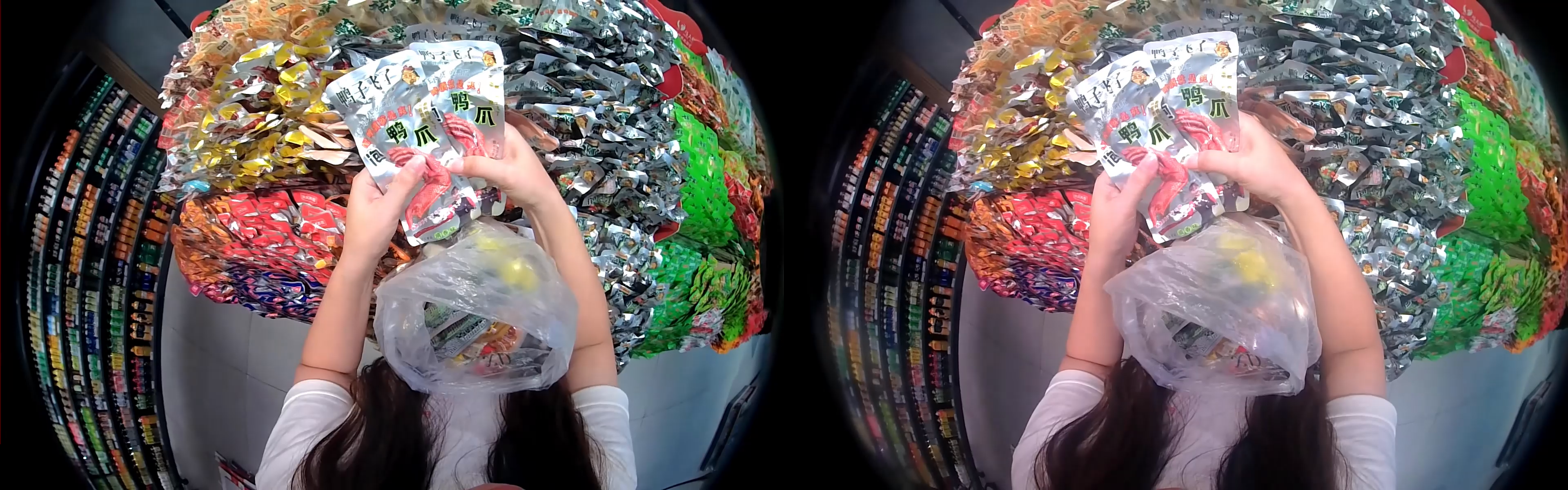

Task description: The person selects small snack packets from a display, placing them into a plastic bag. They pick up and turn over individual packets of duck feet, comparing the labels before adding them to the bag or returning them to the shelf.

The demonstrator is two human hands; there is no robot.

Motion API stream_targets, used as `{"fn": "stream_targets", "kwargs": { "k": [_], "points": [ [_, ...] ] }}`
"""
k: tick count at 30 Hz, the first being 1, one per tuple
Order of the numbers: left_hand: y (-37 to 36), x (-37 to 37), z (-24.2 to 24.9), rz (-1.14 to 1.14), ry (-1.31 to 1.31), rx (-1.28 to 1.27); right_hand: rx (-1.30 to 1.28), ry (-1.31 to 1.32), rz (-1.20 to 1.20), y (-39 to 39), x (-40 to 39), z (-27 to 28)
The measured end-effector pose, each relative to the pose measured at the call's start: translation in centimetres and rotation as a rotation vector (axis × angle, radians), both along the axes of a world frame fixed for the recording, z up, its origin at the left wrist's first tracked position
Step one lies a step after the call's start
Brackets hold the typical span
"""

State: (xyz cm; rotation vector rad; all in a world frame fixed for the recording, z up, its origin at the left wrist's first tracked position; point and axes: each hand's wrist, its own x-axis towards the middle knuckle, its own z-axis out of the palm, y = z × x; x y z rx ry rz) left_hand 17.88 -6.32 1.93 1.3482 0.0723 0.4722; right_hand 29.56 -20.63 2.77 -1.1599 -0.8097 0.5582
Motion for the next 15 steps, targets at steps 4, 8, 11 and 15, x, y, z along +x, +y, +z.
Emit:
{"fn": "stream_targets", "kwargs": {
  "k": [4, 8, 11, 15],
  "points": [
    [0.3, 0.0, 0.2, 0.010, -0.055, -0.096, -0.012, 0.031, -0.004, 0.1, 0.4, -0.5],
    [1.3, -0.1, 0.4, 0.018, -0.062, 0.073, -0.025, 0.011, -0.039, 0.2, 0.3, -0.3],
    [1.8, 0.0, 0.3, -0.069, -0.030, -0.034, -0.038, 0.012, -0.069, 0.2, 0.3, -0.2],
    [1.5, -1.1, 1.3, -0.062, 0.015, -0.268, -0.062, 0.019, -0.074, 0.0, 0.4, 0.0]
  ]
}}
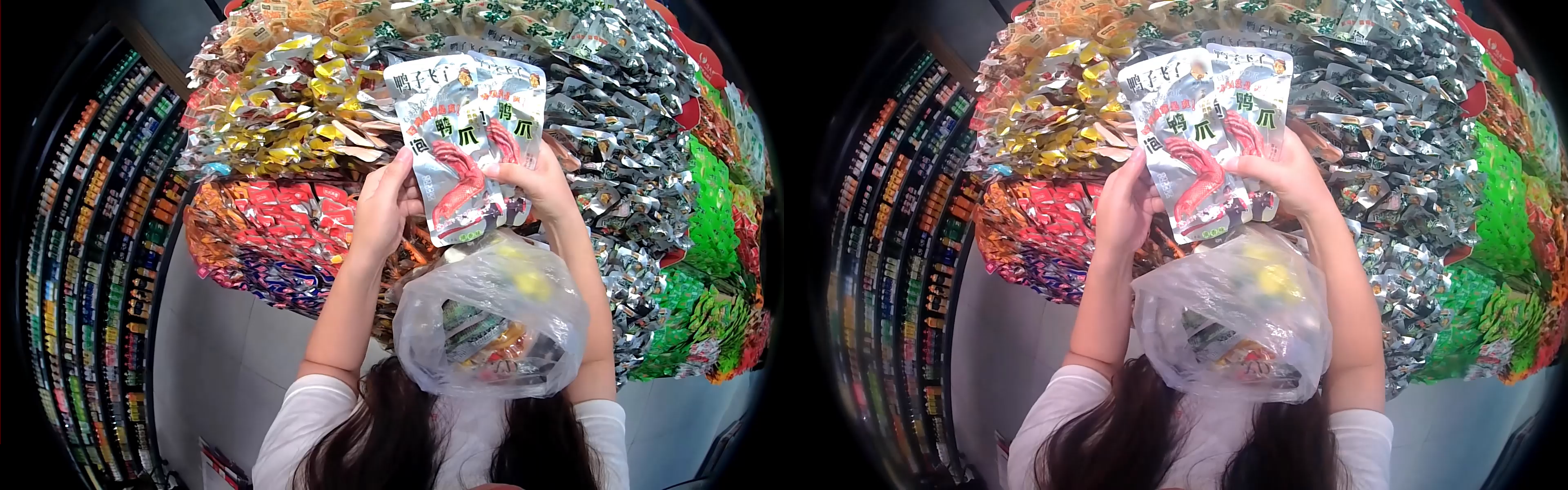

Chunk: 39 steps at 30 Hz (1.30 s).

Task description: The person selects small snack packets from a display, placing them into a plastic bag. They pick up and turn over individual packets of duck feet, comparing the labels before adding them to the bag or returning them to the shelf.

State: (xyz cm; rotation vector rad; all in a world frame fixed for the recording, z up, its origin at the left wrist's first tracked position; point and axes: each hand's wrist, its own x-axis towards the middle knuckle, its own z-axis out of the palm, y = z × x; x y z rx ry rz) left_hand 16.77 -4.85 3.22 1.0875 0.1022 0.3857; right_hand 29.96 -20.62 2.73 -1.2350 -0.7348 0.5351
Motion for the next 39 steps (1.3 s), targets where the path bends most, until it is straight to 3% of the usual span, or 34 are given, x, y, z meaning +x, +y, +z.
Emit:
{"fn": "stream_targets", "kwargs": {
  "k": [3, 8, 10, 15, 39],
  "points": [
    [0.4, -0.6, -0.7, 0.013, 0.005, 0.176, 0.007, -0.015, 0.005, 0.0, -0.1, -0.1],
    [0.1, -1.6, -1.1, 0.011, -0.020, 0.080, 0.000, -0.006, 0.009, 0.0, 0.0, -0.1],
    [-0.1, -1.8, -1.5, 0.033, -0.068, 0.283, -0.004, -0.003, 0.004, 0.0, 0.1, -0.2],
    [-0.5, -2.3, -2.0, -0.020, -0.071, 0.282, 0.151, 0.006, -0.041, 0.5, -0.6, -0.1],
    [-0.8, -2.7, -1.9, -0.066, -0.176, 0.125, 0.198, 0.080, -0.030, 0.7, -0.7, 0.3]
  ]
}}
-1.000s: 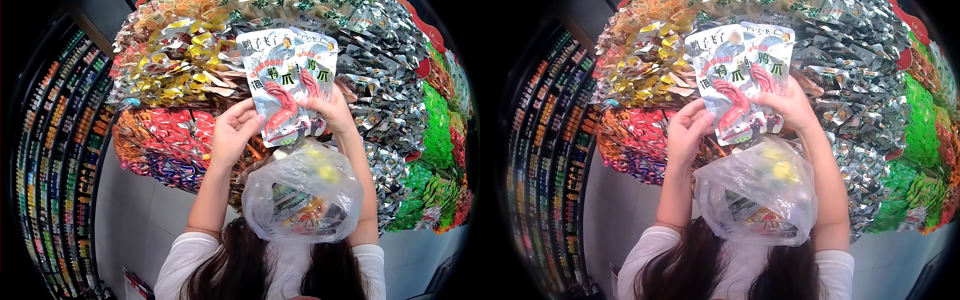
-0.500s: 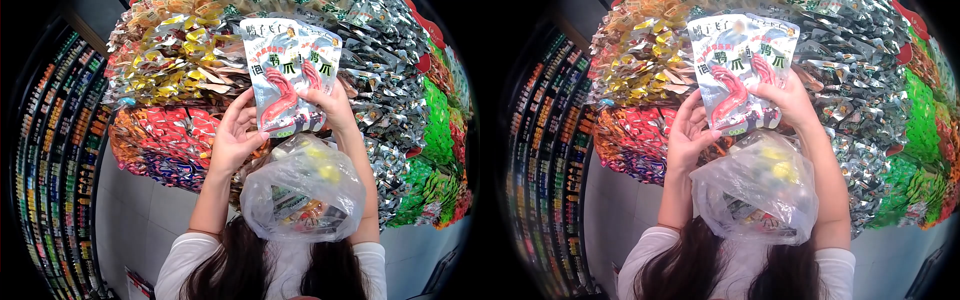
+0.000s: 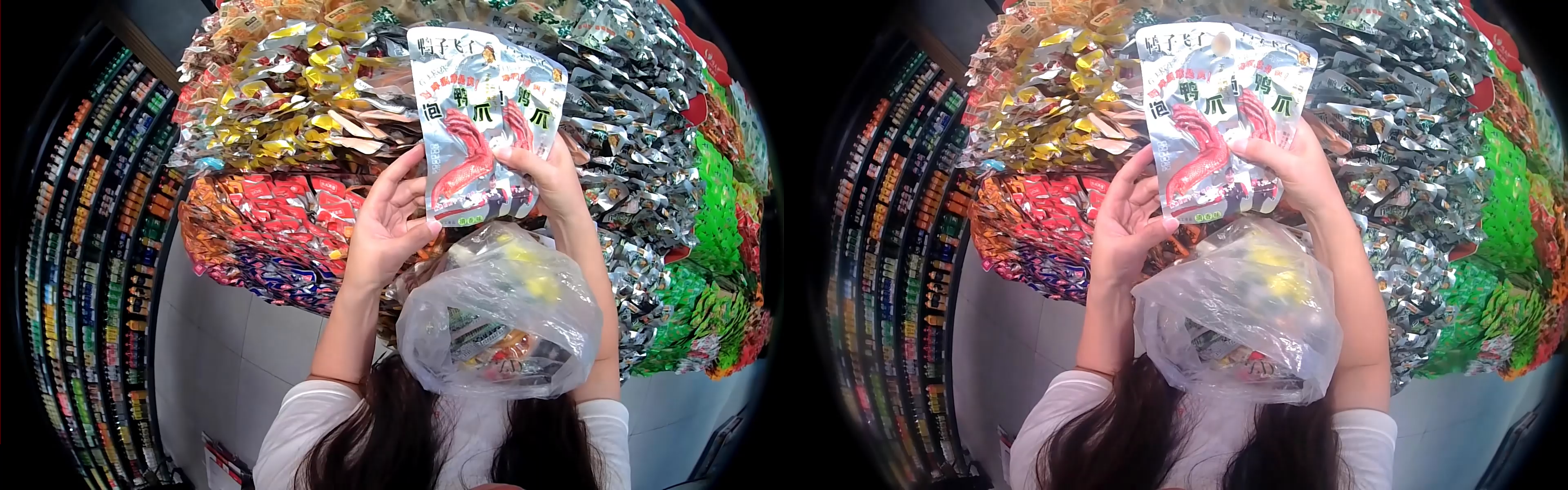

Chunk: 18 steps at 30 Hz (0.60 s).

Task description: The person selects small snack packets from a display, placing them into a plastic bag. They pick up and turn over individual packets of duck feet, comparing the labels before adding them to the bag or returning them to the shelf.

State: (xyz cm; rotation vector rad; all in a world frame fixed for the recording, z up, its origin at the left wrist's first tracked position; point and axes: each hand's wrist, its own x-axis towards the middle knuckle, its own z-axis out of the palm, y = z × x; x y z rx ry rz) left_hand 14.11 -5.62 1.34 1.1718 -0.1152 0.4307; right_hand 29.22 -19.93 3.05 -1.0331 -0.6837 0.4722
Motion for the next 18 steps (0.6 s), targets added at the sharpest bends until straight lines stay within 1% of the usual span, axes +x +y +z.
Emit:
{"fn": "stream_targets", "kwargs": {
  "k": [6, 8, 9, 12, 14, 18],
  "points": [
    [0.4, 0.6, 0.2, 0.035, -0.001, 0.026, -0.056, -0.039, -0.014, -0.1, 0.1, -0.4],
    [-0.4, 1.3, 1.2, 0.088, 0.098, 0.098, -0.090, -0.058, -0.023, 0.0, -0.1, -0.4],
    [-0.7, 2.0, 0.9, 0.141, 0.025, 0.130, -0.108, -0.077, -0.020, -0.1, -0.2, -0.3],
    [0.0, 2.6, -0.1, 0.205, 0.034, 0.141, -0.119, -0.100, 0.004, -0.2, -0.2, 0.0],
    [0.7, 2.6, 0.3, 0.307, -0.006, 0.074, -0.104, -0.037, -0.010, -0.3, 0.1, -0.1],
    [2.8, 1.7, 0.7, 0.374, -0.039, 0.033, -0.057, 0.005, -0.018, -0.2, 0.4, -0.3]
  ]
}}
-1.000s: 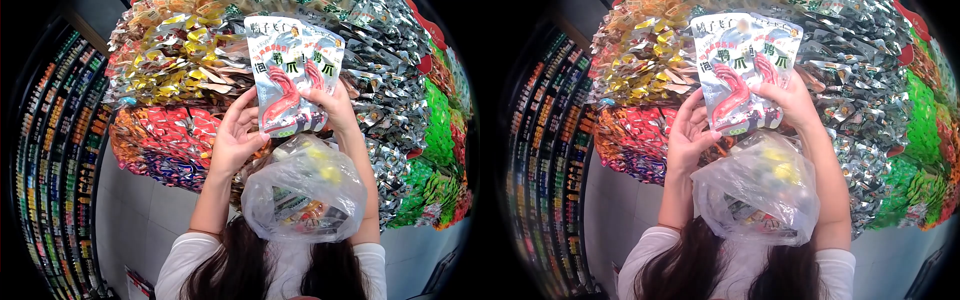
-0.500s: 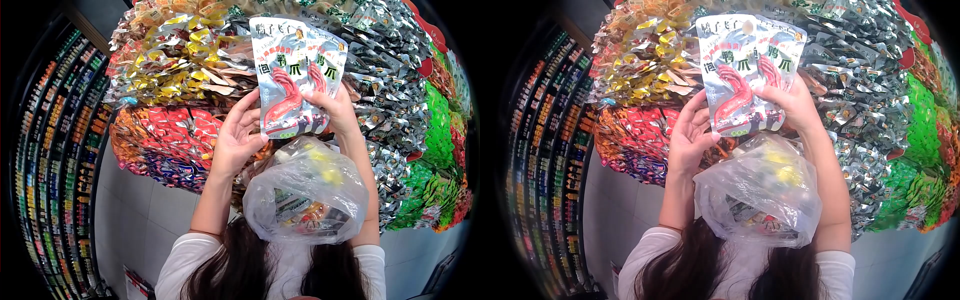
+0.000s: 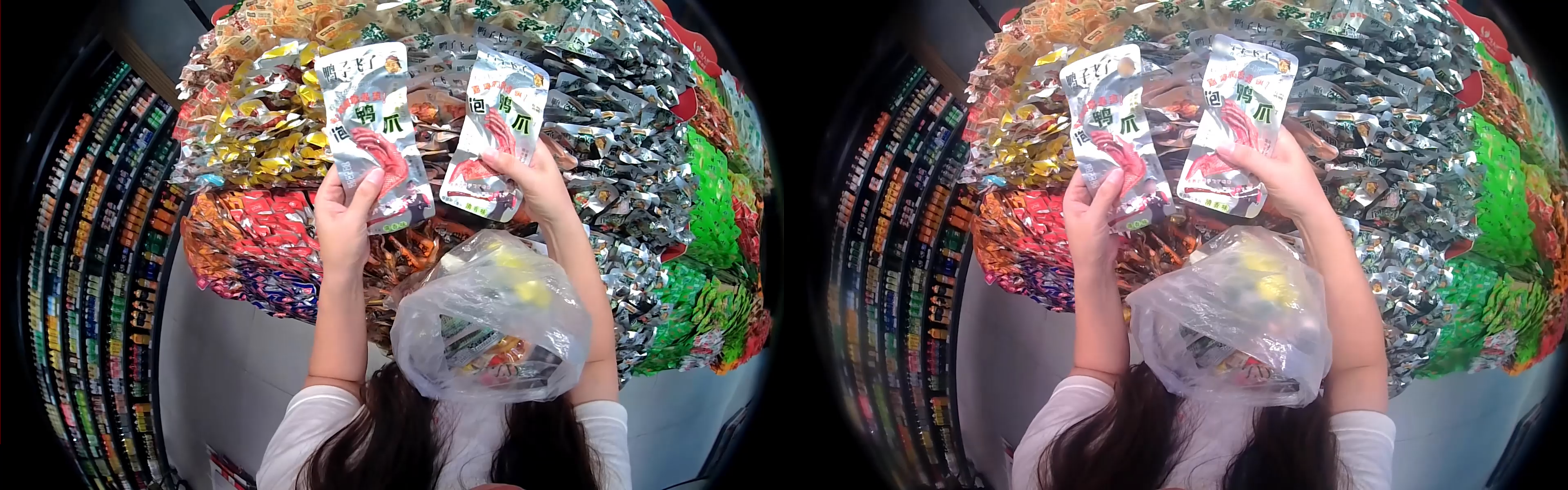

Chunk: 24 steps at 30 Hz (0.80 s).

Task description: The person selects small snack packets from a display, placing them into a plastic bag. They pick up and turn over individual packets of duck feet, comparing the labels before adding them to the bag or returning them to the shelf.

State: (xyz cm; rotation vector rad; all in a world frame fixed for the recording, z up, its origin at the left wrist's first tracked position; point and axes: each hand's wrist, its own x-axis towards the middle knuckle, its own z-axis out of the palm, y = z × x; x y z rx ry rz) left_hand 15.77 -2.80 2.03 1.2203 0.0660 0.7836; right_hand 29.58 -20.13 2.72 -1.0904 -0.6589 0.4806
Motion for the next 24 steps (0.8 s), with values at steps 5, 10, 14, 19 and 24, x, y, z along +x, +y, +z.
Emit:
{"fn": "stream_targets", "kwargs": {
  "k": [5, 10, 14, 19, 24],
  "points": [
    [0.3, -0.3, -0.1, 0.012, 0.016, -0.022, -0.006, -0.010, 0.008, -0.1, 0.1, -0.1],
    [-2.4, 0.9, -0.1, -0.108, 0.085, 0.098, 0.019, 0.059, 0.065, -0.3, 0.2, -0.4],
    [-4.7, 1.8, -0.2, -0.144, 0.053, 0.097, 0.026, -0.016, 0.018, -0.2, -0.1, -0.2],
    [-5.1, 1.7, 0.1, -0.180, 0.071, 0.073, 0.019, 0.008, 0.074, -0.4, 0.0, 0.3],
    [-4.5, 1.6, -0.8, -0.297, 0.051, 0.189, -0.021, 0.034, 0.254, -1.2, 0.1, 0.8]
  ]
}}
